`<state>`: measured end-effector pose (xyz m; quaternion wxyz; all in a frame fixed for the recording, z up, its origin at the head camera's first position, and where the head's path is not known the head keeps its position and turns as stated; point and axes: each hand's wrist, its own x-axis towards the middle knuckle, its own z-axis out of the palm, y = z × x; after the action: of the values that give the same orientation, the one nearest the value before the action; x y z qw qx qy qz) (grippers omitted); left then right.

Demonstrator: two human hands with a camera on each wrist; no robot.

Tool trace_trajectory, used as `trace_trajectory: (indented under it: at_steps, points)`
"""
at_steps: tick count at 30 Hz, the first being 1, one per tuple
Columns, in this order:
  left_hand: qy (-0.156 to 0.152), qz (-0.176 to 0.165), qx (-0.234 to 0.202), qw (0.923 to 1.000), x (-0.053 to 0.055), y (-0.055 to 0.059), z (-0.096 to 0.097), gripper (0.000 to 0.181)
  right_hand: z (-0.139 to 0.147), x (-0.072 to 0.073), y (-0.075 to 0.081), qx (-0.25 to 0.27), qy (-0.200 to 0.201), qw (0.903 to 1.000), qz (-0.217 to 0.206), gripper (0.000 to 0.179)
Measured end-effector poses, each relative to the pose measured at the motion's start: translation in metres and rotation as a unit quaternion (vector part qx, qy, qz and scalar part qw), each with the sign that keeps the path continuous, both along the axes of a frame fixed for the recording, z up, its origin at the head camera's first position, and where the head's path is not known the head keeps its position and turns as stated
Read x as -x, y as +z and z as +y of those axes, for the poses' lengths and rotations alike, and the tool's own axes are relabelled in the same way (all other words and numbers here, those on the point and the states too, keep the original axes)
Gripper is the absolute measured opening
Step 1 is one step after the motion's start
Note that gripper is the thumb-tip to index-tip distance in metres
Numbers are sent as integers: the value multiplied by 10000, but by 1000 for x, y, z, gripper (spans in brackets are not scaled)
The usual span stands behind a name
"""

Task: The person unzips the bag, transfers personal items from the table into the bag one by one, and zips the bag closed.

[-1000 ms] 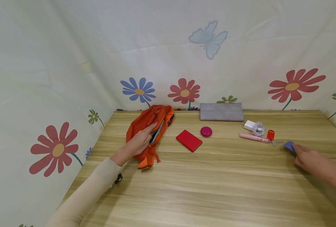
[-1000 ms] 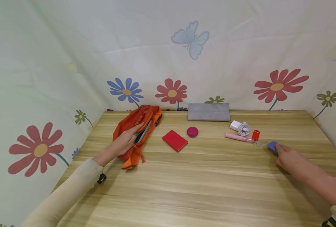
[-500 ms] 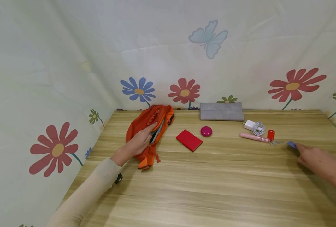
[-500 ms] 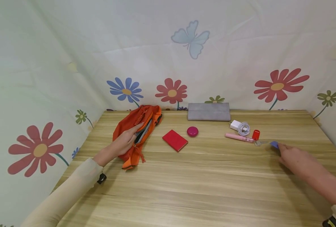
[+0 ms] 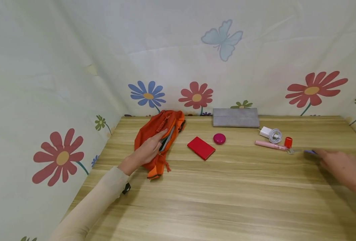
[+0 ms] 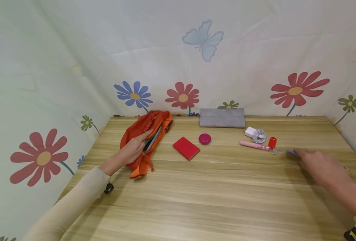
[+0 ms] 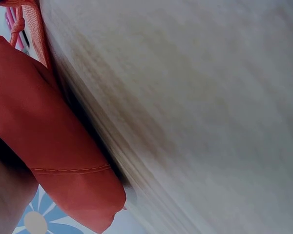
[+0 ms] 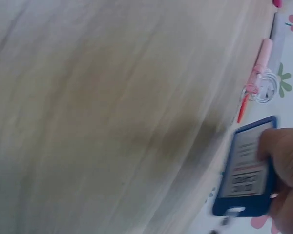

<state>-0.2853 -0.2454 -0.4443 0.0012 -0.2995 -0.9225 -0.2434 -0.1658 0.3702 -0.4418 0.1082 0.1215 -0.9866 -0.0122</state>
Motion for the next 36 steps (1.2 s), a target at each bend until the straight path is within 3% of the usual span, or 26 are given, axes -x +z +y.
trace_trajectory:
  at_steps: [2,6,8,10,11,13,14,15,21,24,29,34,36]
  points:
    - [10,13,-1,10000,0,0,0,55,-3,-1,0,-165,73,9995,264,51]
    - [1,27,14,10000,1,-2,-1,55,-6,-3,2,-343,649,9930,931,61]
    - [-4,26,33,10000,1,-3,-1,55,-5,-3,4,-332,1031,9865,1227,51]
    - [-4,12,39,10000,1,-3,-2,55,-5,-3,5,-283,1341,9806,1404,28]
    - [-7,2,41,10000,1,-3,-2,55,-5,-3,6,-251,1488,9769,1512,31]
    - [-12,4,50,10000,0,-4,-2,55,-5,-2,6,-163,1755,9695,1701,61]
    - [-23,15,49,10000,0,-4,-2,54,-6,-2,7,-116,1839,9671,1754,62]
    - [-35,8,41,10000,0,-4,-2,55,-7,-2,6,-70,1924,9643,1819,78]
    - [-25,59,3,10000,-1,-3,-3,55,-15,-1,11,149,2267,9499,2146,73]
    - [-12,81,28,10000,0,-3,-3,55,-21,-2,15,209,2335,9487,2121,72]
    - [-24,48,50,10000,0,-2,-2,55,-35,-5,20,214,2150,9614,1700,76]
    - [-11,31,91,10000,1,-1,-1,56,-53,-4,21,740,1868,9681,1499,81]
    - [-19,27,80,10000,1,-1,-1,56,-60,-4,22,946,1729,9700,1424,60]
